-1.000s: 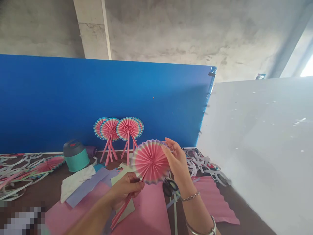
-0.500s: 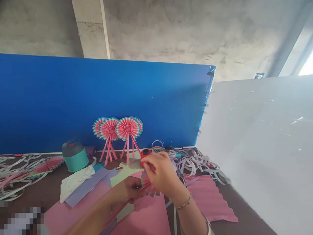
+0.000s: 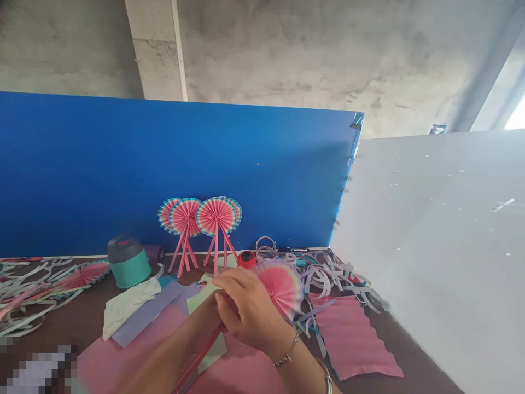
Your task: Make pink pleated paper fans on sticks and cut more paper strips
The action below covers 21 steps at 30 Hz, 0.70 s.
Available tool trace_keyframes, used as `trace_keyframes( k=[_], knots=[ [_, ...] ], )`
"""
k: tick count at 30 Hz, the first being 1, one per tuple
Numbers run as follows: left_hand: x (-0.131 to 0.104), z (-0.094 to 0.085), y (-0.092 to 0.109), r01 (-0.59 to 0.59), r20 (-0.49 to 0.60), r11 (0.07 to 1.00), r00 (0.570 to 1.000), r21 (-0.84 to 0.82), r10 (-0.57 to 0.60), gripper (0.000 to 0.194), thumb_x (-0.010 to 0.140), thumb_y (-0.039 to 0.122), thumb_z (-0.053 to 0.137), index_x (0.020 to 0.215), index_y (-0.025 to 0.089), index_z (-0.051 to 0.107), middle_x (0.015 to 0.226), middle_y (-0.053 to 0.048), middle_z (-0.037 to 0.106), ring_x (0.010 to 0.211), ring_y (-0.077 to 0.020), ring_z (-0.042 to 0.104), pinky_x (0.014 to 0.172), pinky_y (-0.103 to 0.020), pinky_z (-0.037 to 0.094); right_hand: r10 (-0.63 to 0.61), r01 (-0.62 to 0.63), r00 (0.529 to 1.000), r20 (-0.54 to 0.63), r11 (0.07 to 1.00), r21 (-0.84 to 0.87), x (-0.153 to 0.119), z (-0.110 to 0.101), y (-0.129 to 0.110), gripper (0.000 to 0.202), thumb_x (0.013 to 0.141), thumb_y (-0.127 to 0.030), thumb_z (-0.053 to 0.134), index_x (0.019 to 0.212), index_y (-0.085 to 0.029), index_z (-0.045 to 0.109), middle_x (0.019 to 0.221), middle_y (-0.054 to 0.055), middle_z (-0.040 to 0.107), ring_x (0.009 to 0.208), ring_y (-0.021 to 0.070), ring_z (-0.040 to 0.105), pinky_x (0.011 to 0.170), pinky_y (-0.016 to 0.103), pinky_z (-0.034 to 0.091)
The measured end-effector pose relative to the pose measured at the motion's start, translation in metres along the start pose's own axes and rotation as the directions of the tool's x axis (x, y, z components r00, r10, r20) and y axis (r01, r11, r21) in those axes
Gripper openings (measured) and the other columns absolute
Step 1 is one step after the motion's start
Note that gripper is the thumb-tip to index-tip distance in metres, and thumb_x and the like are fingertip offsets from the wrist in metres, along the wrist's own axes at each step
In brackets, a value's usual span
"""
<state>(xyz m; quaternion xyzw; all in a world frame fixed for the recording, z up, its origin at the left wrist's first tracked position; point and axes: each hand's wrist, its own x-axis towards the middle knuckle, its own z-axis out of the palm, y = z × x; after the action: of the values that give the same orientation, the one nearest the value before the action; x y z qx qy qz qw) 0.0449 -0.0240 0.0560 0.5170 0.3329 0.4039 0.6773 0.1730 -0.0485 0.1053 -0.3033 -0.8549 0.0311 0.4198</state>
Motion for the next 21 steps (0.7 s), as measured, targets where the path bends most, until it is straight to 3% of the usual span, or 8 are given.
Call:
trace_keyframes(
  k=[2,4,6,8,12,15,21],
  knots=[
    [0.001,-0.001,0.002,0.028,0.007,1.000,1.000,-0.003,-0.028,0.037,0.074,0.049,0.062,0.062,0.016,0.052,0.052,0.005,0.044,0.043,-0.0049,0.029,0.044,-0.023,0.017,-0.033,0.032,0.990,-0.139,0.999,-0.010,0.000,-0.007,0.002,0.034,0.084,-0.010,0.047,0.115,-0.021,0.056,0.110,0.009,0.061,0.103,0.0206,0.055,0.088,0.036,0.046],
    [0.003,-0.003,0.004,0.039,-0.012,0.999,0.999,-0.033,-0.040,0.044,0.072,0.057,0.063,0.061,0.017,0.047,0.052,0.006,0.044,0.041,-0.0032,0.027,0.044,-0.022,0.014,-0.022,-0.007,0.944,-0.328,0.996,-0.085,0.000,-0.015,0.008,0.033,0.084,-0.010,0.046,0.113,-0.022,0.057,0.111,0.009,0.060,0.106,0.0218,0.054,0.091,0.039,0.044],
    [0.006,-0.005,0.005,0.029,-0.043,0.996,0.999,-0.084,-0.033,0.046,0.069,0.058,0.066,0.062,0.017,0.044,0.054,0.006,0.046,0.041,-0.0022,0.028,0.043,-0.022,0.013,0.042,-0.135,0.874,-0.484,0.978,-0.158,0.001,-0.024,0.018,0.030,0.086,-0.012,0.045,0.111,-0.022,0.059,0.111,0.010,0.059,0.108,0.0233,0.053,0.094,0.043,0.042],
    [0.007,-0.006,0.005,0.010,-0.062,0.992,0.998,-0.130,-0.018,0.046,0.067,0.057,0.068,0.064,0.017,0.044,0.054,0.006,0.045,0.041,-0.0017,0.028,0.043,-0.021,0.013,0.123,-0.276,0.830,-0.545,0.938,-0.208,0.001,-0.031,0.029,0.029,0.087,-0.018,0.046,0.112,-0.021,0.060,0.114,0.012,0.058,0.111,0.0257,0.052,0.096,0.047,0.040],
    [0.008,-0.008,0.005,-0.040,-0.119,0.972,0.993,-0.233,0.012,0.042,0.066,0.053,0.071,0.082,0.019,0.051,0.054,0.008,0.044,0.042,-0.0021,0.030,0.043,-0.019,0.014,0.371,-0.509,0.773,-0.515,0.847,-0.153,-0.001,-0.039,0.046,0.037,0.088,-0.032,0.046,0.122,-0.022,0.055,0.121,0.013,0.056,0.116,0.0294,0.049,0.095,0.051,0.040],
    [0.007,-0.008,0.005,-0.057,-0.153,0.953,0.988,-0.299,0.011,0.044,0.068,0.047,0.071,0.097,0.022,0.050,0.055,0.008,0.047,0.042,-0.0026,0.033,0.043,-0.018,0.017,0.492,-0.569,0.744,-0.452,0.821,-0.044,-0.004,-0.039,0.053,0.041,0.089,-0.036,0.044,0.127,-0.023,0.051,0.126,0.012,0.056,0.116,0.0285,0.051,0.093,0.049,0.043],
    [0.001,0.000,0.009,-0.009,-0.116,0.940,0.993,-0.341,-0.033,0.026,0.068,0.030,0.067,0.080,0.020,0.046,0.056,0.007,0.050,0.043,-0.0038,0.039,0.043,-0.018,0.020,0.477,-0.506,0.757,-0.446,0.860,0.062,-0.003,-0.039,0.053,0.037,0.087,-0.031,0.046,0.123,-0.023,0.054,0.126,0.011,0.057,0.115,0.0257,0.053,0.092,0.043,0.046]
  ],
)
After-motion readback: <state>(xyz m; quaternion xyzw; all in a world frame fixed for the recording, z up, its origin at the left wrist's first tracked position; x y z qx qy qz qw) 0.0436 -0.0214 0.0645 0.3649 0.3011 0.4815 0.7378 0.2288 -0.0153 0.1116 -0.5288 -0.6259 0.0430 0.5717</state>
